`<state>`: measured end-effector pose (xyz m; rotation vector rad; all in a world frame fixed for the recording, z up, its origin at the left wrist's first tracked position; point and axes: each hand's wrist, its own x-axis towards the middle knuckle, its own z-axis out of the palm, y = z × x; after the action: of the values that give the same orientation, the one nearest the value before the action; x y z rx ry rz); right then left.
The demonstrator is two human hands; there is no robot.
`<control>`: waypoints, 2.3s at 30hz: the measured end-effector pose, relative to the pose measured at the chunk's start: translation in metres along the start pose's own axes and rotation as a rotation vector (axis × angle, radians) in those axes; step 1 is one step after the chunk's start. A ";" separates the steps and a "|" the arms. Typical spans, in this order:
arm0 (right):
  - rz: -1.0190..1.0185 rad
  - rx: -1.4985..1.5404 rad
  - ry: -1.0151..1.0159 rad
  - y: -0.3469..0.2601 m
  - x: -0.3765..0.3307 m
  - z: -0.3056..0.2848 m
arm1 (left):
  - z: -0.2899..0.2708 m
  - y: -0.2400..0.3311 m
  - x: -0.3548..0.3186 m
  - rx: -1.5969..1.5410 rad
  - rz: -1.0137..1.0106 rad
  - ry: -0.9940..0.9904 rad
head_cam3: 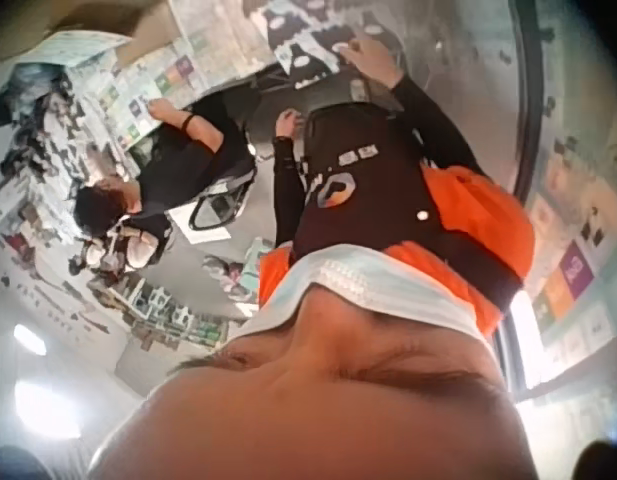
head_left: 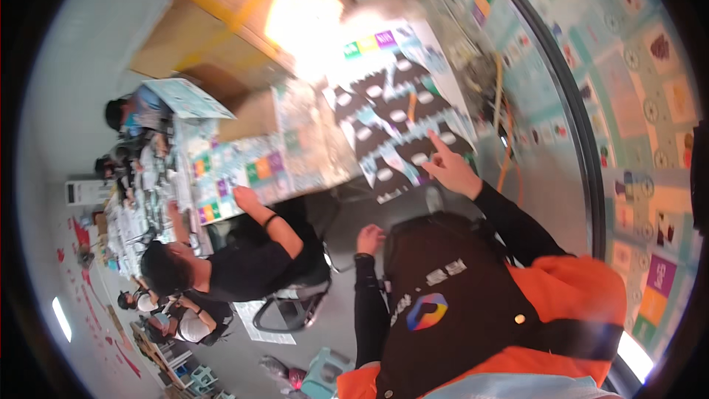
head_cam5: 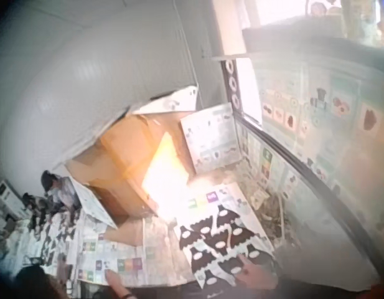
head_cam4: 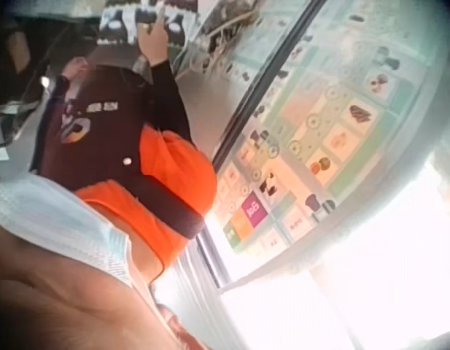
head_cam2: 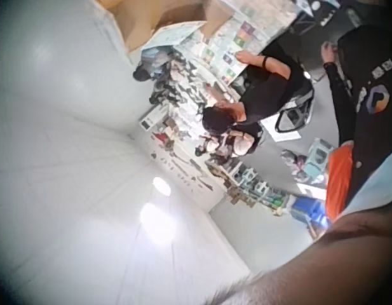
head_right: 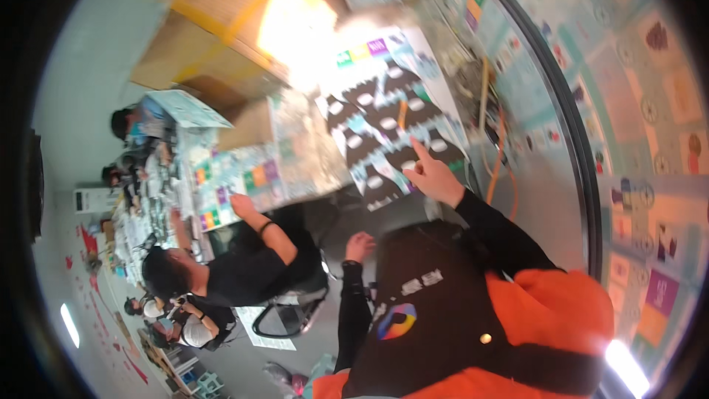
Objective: Using a glue gun to apply adhesive to shoe upper components on a manufacturing floor.
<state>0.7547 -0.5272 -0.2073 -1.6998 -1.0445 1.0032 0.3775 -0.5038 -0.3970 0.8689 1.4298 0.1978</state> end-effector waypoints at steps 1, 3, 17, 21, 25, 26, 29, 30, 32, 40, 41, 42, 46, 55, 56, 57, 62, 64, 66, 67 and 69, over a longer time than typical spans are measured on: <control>-0.016 -0.075 -0.020 -0.041 0.011 -0.016 | 0.011 0.013 0.015 -0.073 -0.073 -0.039; -0.010 -0.220 -0.070 -0.074 0.037 -0.006 | 0.004 0.011 0.043 -0.310 -0.024 -0.087; 0.494 -0.387 0.615 0.158 0.016 0.019 | 0.019 0.094 0.055 -0.641 0.106 -0.009; 0.651 0.396 0.754 0.220 0.008 0.017 | 0.027 0.125 0.056 -0.499 0.213 -0.053; 0.662 0.810 0.722 0.218 0.016 0.022 | 0.026 0.147 0.062 -0.291 0.173 -0.063; 0.655 0.789 0.733 0.214 0.020 0.020 | 0.030 0.155 0.065 -0.186 0.163 -0.052; 0.717 0.836 0.693 0.190 0.036 0.020 | 0.035 0.158 0.097 -0.196 0.129 -0.003; 0.720 0.834 0.709 0.186 0.045 0.016 | 0.037 0.158 0.108 -0.190 0.097 0.032; 0.890 0.298 0.432 0.190 0.048 0.001 | 0.035 0.163 0.130 -0.040 0.164 0.123; 0.591 -0.761 0.732 0.201 0.061 -0.068 | 0.015 0.203 0.201 0.027 0.039 0.094; 0.572 -0.816 0.736 0.222 0.058 -0.081 | 0.028 0.220 0.202 0.095 0.051 0.087; 0.528 -0.864 0.707 0.220 0.069 -0.083 | 0.026 0.228 0.203 0.145 0.058 0.116; 0.480 -1.131 0.542 0.205 0.083 -0.101 | 0.037 0.249 0.187 1.041 0.417 0.257; 0.467 -0.203 0.566 0.164 0.070 -0.118 | 0.233 0.264 0.112 0.960 1.270 -0.326; 0.480 -0.211 0.559 0.140 0.068 -0.120 | 0.239 0.267 0.118 0.953 1.256 -0.334; 0.578 0.142 0.420 0.110 0.066 -0.124 | 0.246 0.271 0.124 0.940 1.172 -0.284; 0.797 0.507 0.212 0.056 0.091 -0.104 | 0.253 0.268 0.149 0.956 1.020 -0.223; 0.751 0.402 0.242 0.056 0.098 -0.096 | 0.254 0.263 0.151 0.928 1.018 -0.215; 0.734 0.356 0.253 0.057 0.105 -0.092 | 0.253 0.260 0.152 0.930 1.040 -0.211; 0.707 0.314 0.269 0.057 0.108 -0.091 | 0.253 0.259 0.152 0.927 1.034 -0.211; 0.732 0.290 0.244 0.056 0.114 -0.091 | 0.252 0.255 0.152 0.921 1.096 -0.172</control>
<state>0.8878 -0.4601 -0.2539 -1.9244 -0.0829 1.2728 0.7294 -0.3377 -0.3805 2.3240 0.6939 0.2658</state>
